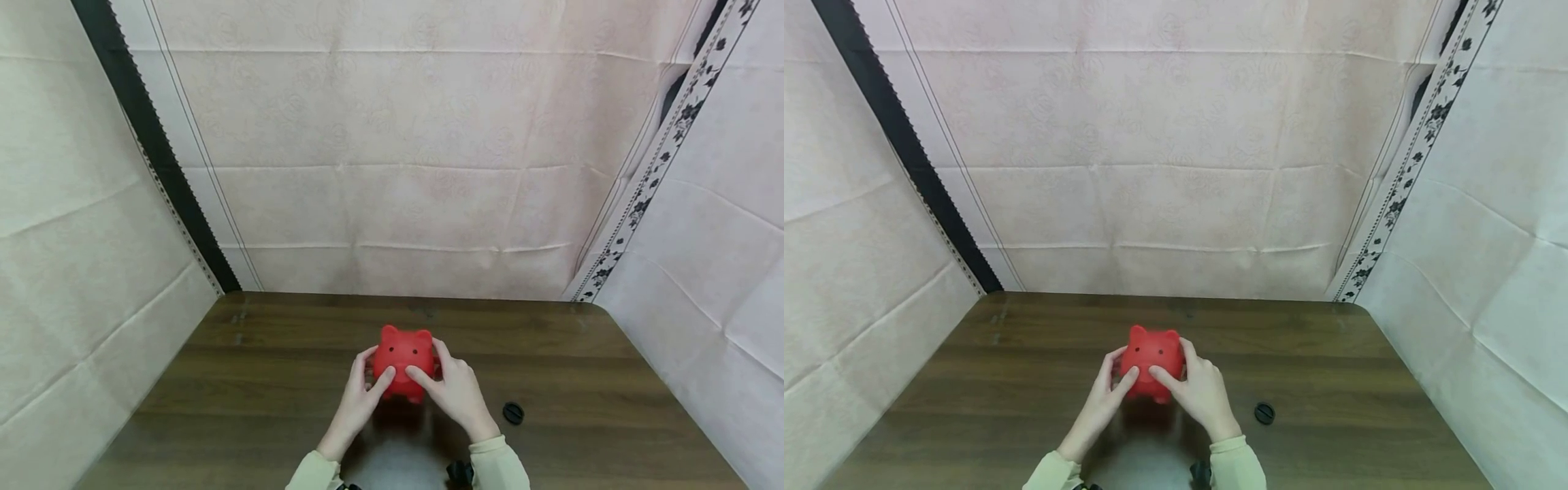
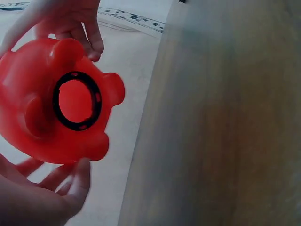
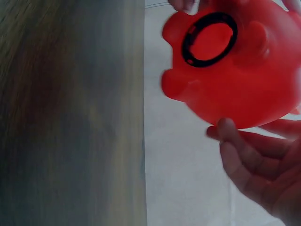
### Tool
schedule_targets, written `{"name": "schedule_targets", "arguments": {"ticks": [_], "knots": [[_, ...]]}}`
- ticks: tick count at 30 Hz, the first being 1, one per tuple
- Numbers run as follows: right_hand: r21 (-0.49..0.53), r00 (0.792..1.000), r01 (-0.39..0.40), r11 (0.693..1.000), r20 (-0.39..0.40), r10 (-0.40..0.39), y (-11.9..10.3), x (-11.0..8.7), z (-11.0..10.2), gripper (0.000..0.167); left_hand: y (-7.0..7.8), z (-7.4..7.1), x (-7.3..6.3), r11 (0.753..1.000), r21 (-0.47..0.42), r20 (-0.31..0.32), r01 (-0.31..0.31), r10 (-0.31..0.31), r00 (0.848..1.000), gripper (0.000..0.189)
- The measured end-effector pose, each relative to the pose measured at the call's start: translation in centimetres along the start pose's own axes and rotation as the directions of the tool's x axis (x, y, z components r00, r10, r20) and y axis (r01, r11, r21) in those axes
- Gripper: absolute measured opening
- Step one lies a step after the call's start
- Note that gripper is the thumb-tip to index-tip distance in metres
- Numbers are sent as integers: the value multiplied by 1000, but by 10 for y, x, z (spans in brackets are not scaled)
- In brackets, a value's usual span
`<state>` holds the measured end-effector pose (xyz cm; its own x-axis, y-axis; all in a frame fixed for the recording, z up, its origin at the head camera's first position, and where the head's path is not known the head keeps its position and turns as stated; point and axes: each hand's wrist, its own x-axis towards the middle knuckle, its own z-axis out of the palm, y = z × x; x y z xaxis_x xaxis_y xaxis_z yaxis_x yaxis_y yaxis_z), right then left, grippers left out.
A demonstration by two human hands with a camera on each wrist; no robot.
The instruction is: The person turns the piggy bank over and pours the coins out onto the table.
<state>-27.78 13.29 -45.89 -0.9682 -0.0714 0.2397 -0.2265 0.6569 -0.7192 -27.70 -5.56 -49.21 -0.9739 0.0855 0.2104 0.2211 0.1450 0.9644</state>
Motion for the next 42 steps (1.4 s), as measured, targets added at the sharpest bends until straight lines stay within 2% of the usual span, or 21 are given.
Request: {"name": "schedule_targets", "arguments": {"ticks": [6, 11, 13, 16, 21, 24, 28, 31, 34, 36, 39, 42], "knots": [[-139, 997, -76, 987, 15, 79, 4, 3, -4, 63, -1, 6, -1, 991, 105, 40, 78, -83, 996, 55], [-225, 994, -89, 970, 35, 99, 5, 4, -6, 67, 0, 8, -1, 982, 157, 43, 103, -111, 993, 55], [-214, 994, -81, 973, 52, 94, 5, 4, -7, 69, 0, 7, -2, 984, 150, 43, 94, -102, 994, 56], [-139, 995, -50, 989, 74, 60, 5, 4, -5, 70, 1, 6, -3, 993, 91, 55, 72, -77, 996, 63], [48, 993, 55, 997, 102, -59, 8, 5, 2, 79, 1, 3, -2, 997, -53, 86, 56, -51, 995, 83], [164, 986, 108, 980, 106, -126, 10, 5, 4, 87, 3, -1, 0, 997, -81, 64, 6, -1, 998, 90], [235, 968, 210, 949, 87, -236, 13, 4, 5, 97, 7, -8, 0, 988, -99, 35, -115, 119, 992, 96], [248, 934, 331, 910, 51, -354, 14, 4, 5, 104, 8, -11, 1, 970, -113, 38, -213, 218, 975, 100], [266, 894, 431, 862, 5, -448, 5, 0, 0, 104, 8, -12, 2, 940, -125, 43, -316, 324, 945, 100], [278, 871, 475, 835, -15, -491, -3, -4, -4, 102, 7, -12, 2, 922, -130, 42, -364, 372, 927, 100], [292, 844, 517, 804, -21, -535, -11, -8, -7, 102, 8, -12, 1, 906, -128, 37, -404, 412, 911, 99], [268, 827, 547, 793, -28, -561, 1, -3, 0, 106, 9, -12, -1, 902, -125, 31, -413, 420, 907, 99]]}}
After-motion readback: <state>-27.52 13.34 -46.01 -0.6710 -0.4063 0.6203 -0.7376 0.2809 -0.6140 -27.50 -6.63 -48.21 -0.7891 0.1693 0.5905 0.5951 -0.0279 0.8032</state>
